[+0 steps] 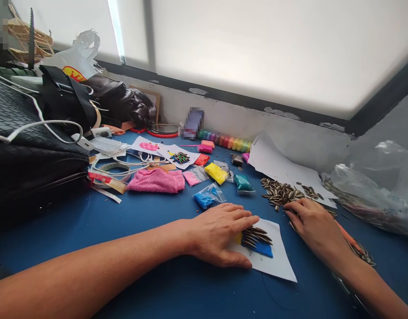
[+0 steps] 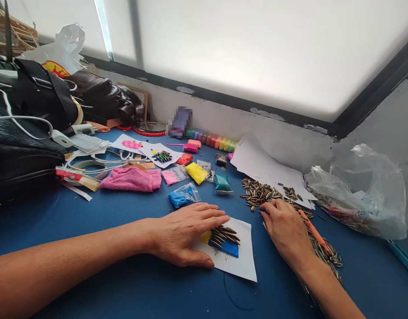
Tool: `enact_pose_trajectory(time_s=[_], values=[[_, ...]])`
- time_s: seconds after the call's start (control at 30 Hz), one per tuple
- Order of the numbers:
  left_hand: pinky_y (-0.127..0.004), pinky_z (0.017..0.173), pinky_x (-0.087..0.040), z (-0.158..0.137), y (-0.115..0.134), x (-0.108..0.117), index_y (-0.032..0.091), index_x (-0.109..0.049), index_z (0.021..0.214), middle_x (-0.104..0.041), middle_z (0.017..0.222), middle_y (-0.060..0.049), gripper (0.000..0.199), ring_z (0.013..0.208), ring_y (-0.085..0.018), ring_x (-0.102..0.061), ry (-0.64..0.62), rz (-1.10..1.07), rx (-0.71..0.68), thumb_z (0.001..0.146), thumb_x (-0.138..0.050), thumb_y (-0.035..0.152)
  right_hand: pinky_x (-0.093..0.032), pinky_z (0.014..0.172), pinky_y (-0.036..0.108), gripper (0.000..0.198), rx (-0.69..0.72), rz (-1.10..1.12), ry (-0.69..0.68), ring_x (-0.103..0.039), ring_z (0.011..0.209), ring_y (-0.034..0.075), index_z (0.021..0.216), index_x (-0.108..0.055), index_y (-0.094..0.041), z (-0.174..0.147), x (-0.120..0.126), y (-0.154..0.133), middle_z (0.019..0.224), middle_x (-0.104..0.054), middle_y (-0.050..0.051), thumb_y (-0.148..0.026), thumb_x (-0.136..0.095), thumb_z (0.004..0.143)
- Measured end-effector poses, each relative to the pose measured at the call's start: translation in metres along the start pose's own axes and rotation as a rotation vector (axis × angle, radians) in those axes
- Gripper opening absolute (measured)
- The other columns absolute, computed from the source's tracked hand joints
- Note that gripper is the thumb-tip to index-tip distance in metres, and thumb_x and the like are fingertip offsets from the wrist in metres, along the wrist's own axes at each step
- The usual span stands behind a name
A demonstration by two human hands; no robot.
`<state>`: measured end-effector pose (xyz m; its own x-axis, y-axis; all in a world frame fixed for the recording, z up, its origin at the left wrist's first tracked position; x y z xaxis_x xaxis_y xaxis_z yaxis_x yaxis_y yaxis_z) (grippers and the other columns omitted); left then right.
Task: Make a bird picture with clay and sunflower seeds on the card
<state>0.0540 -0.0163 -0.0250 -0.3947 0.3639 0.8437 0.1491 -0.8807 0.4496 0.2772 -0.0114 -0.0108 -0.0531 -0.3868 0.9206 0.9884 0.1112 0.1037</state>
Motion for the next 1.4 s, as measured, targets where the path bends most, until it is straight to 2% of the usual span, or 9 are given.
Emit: enact_pose_trajectory(time_s=[0.23,0.37,0.53,0.6,0.7,0.8,1.03,1.27,1.4], values=[[-0.045,0.117,-0.028,0.000,-0.001,-0.001,0.012,-0.038,0.147,-0.044,0.149,-0.017,0.082,0.138,-0.032,-0.042,0.001,-0.005,0.008,0.083,-0.063,0.057,-0.049,0.071,0.039,0.035,0.024,0.048,0.007,-0.062,0.077,0.024,0.079,-0.067,-0.021,0.001,0.005,-0.006,0.084,-0.067,0.009,-0.037,-0.039,0.093],[-0.044,0.117,-0.028,-0.001,0.000,-0.001,0.012,-0.038,0.147,-0.044,0.149,-0.017,0.082,0.138,-0.033,-0.042,0.010,-0.005,-0.004,0.084,-0.062,0.059,-0.050,0.071,0.038,0.030,-0.017,0.075,0.013,-0.064,0.078,0.024,0.081,-0.063,-0.021,0.000,0.018,-0.010,0.084,-0.069,0.009,-0.036,-0.039,0.092],[-0.043,0.117,-0.027,-0.001,0.000,0.000,0.011,-0.038,0.147,-0.044,0.149,-0.017,0.083,0.138,-0.032,-0.041,-0.006,-0.006,0.007,0.084,-0.062,0.059,-0.046,0.052,0.029,0.023,-0.082,0.126,-0.011,-0.064,0.058,0.019,0.084,-0.064,-0.025,-0.011,0.044,-0.017,0.072,-0.070,0.002,-0.038,-0.045,0.089],[-0.043,0.118,-0.026,-0.001,0.000,0.000,0.010,-0.038,0.148,-0.044,0.149,-0.017,0.083,0.138,-0.032,-0.040,-0.012,-0.008,0.011,0.084,-0.063,0.058,-0.043,0.047,0.029,0.023,-0.117,0.144,-0.036,-0.062,0.051,0.017,0.083,-0.065,-0.026,-0.017,0.048,-0.017,0.068,-0.069,0.001,-0.040,-0.046,0.088],[-0.043,0.118,-0.025,0.000,0.000,0.000,0.009,-0.038,0.148,-0.044,0.149,-0.017,0.084,0.139,-0.032,-0.040,-0.007,-0.009,0.018,0.083,-0.064,0.057,-0.039,0.043,0.029,0.022,-0.178,0.146,-0.150,-0.057,0.045,0.017,0.077,-0.066,-0.027,-0.025,0.039,-0.015,0.058,-0.065,0.000,-0.039,-0.048,0.083],[-0.043,0.118,-0.026,0.000,0.001,0.000,0.009,-0.039,0.147,-0.044,0.149,-0.017,0.084,0.138,-0.032,-0.041,-0.003,-0.003,0.014,0.083,-0.064,0.057,-0.040,0.044,0.029,0.019,-0.176,0.144,-0.242,-0.060,0.049,0.019,0.070,-0.065,-0.027,-0.029,0.028,-0.016,0.058,-0.065,0.001,-0.036,-0.051,0.078],[-0.043,0.117,-0.027,0.000,-0.001,0.001,0.010,-0.039,0.147,-0.045,0.148,-0.018,0.084,0.137,-0.033,-0.041,-0.011,-0.002,0.014,0.083,-0.064,0.058,-0.048,0.051,0.030,0.023,-0.148,0.199,-0.308,-0.064,0.057,0.018,0.077,-0.068,-0.026,-0.028,0.018,-0.020,0.071,-0.070,0.003,-0.035,-0.047,0.081],[-0.043,0.117,-0.027,-0.001,0.000,-0.001,0.009,-0.038,0.148,-0.045,0.148,-0.018,0.084,0.137,-0.032,-0.042,-0.007,-0.008,0.005,0.083,-0.064,0.057,-0.055,0.063,0.032,0.024,-0.077,0.222,-0.187,-0.071,0.073,0.021,0.077,-0.071,-0.026,-0.027,0.020,-0.017,0.085,-0.074,0.005,-0.035,-0.050,0.083],[-0.043,0.118,-0.025,-0.002,0.000,0.000,0.011,-0.036,0.149,-0.043,0.150,-0.017,0.085,0.138,-0.032,-0.040,-0.010,-0.009,0.003,0.084,-0.063,0.058,-0.051,0.051,0.030,0.014,-0.093,0.167,-0.163,-0.069,0.061,0.020,0.079,-0.065,-0.025,-0.030,0.020,-0.014,0.075,-0.074,0.002,-0.033,-0.054,0.081]])
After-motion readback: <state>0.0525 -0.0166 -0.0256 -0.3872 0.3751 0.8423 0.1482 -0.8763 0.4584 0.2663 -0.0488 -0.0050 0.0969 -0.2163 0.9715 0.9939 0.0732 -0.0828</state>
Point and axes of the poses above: each hand's wrist, its own z-axis towards the middle knuckle, its own x-axis out of the back of the hand, y = z × x, the point moved 7 cm from there along z, towards the middle knuckle
